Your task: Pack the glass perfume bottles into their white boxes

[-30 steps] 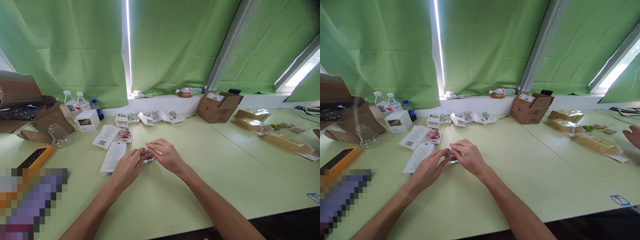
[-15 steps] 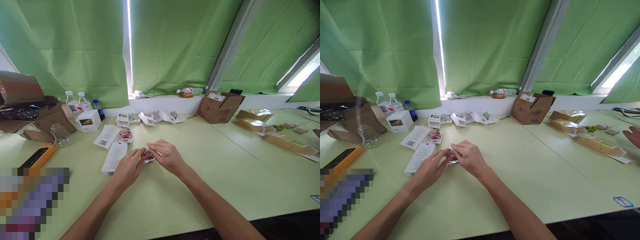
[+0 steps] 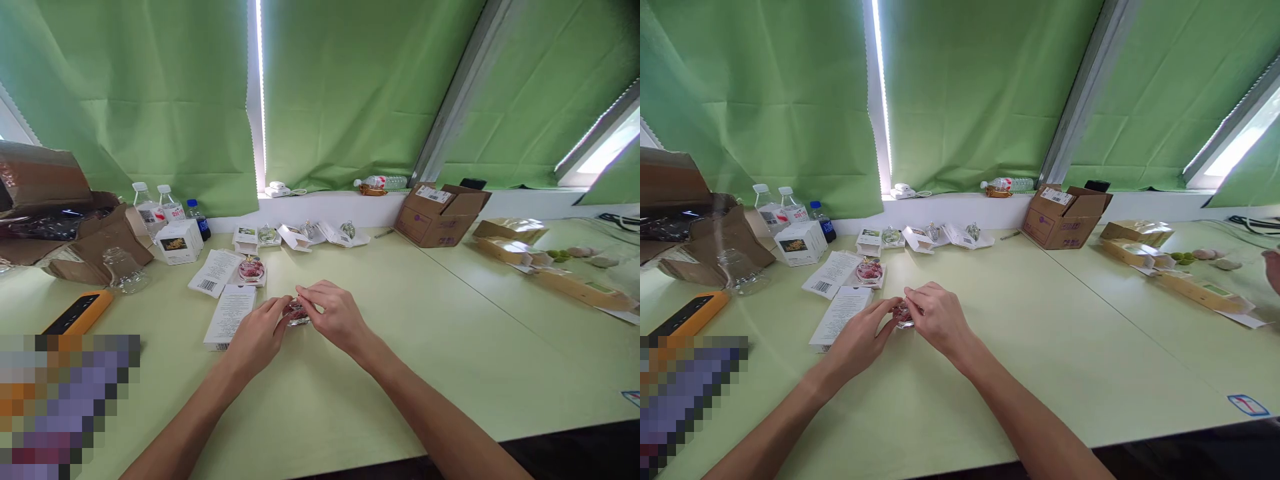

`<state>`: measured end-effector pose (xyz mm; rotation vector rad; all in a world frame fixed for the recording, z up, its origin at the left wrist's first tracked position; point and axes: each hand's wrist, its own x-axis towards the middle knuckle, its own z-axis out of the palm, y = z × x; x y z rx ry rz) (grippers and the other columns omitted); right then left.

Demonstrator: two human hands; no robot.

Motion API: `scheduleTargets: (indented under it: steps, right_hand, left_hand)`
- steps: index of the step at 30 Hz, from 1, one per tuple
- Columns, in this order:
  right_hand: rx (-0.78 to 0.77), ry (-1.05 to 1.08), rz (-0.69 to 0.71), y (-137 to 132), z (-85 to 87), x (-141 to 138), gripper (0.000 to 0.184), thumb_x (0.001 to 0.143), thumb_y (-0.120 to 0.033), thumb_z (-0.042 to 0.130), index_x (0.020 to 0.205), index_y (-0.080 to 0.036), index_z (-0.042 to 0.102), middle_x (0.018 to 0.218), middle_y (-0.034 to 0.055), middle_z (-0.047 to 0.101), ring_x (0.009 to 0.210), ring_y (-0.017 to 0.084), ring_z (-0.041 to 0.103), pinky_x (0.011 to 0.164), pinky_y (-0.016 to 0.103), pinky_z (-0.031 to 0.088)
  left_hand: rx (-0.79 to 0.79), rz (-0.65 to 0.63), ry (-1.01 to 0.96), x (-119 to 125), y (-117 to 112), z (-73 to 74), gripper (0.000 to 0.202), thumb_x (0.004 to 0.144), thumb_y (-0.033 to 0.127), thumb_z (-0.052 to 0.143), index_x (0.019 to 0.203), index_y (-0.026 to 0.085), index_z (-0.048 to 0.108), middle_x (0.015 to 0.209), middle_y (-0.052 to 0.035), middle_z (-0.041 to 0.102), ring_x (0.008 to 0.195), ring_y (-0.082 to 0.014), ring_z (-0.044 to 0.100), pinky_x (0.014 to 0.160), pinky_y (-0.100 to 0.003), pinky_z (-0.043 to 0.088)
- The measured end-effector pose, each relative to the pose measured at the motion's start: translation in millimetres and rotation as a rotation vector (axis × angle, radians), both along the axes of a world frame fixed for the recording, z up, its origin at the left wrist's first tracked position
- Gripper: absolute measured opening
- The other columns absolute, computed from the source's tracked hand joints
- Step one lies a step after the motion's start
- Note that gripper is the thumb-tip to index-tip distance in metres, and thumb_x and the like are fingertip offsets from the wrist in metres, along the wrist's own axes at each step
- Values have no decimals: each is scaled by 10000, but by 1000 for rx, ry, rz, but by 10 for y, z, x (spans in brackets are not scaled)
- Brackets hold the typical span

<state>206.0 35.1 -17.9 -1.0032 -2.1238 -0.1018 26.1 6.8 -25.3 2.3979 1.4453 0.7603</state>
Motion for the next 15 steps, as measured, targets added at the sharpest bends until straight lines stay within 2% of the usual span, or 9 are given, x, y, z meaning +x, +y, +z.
scheduleTargets:
  steps: [8, 12, 15]
  right_hand:
    - [25, -168, -83, -54, 41, -28, 256, 940, -186, 460, 955, -187, 715, 782, 42, 730, 763, 175, 613, 605, 280, 395]
    - [-32, -137, -84, -36, 77, -31, 239, 932, -202, 480, 961, -217, 717, 819, 34, 734, 805, 174, 625, 601, 262, 390]
    - [-98, -68, -73, -16, 77, -23, 226, 930, -228, 495, 967, -236, 718, 800, 21, 733, 763, 155, 629, 618, 246, 406]
  left_hand:
    - [9, 6, -2, 1, -1, -10, 291, 940, 251, 406, 1224, 276, 467, 1172, -29, 616, 1019, -206, 611, 772, -316, 498]
    - [5, 1, -9, -1, -2, -10, 286, 944, 248, 395, 1219, 278, 469, 1181, -25, 611, 1024, -205, 607, 774, -318, 497]
    - [2, -11, -11, -6, -3, -8, 287, 943, 248, 399, 1219, 278, 472, 1196, -28, 605, 1036, -204, 604, 788, -317, 498]
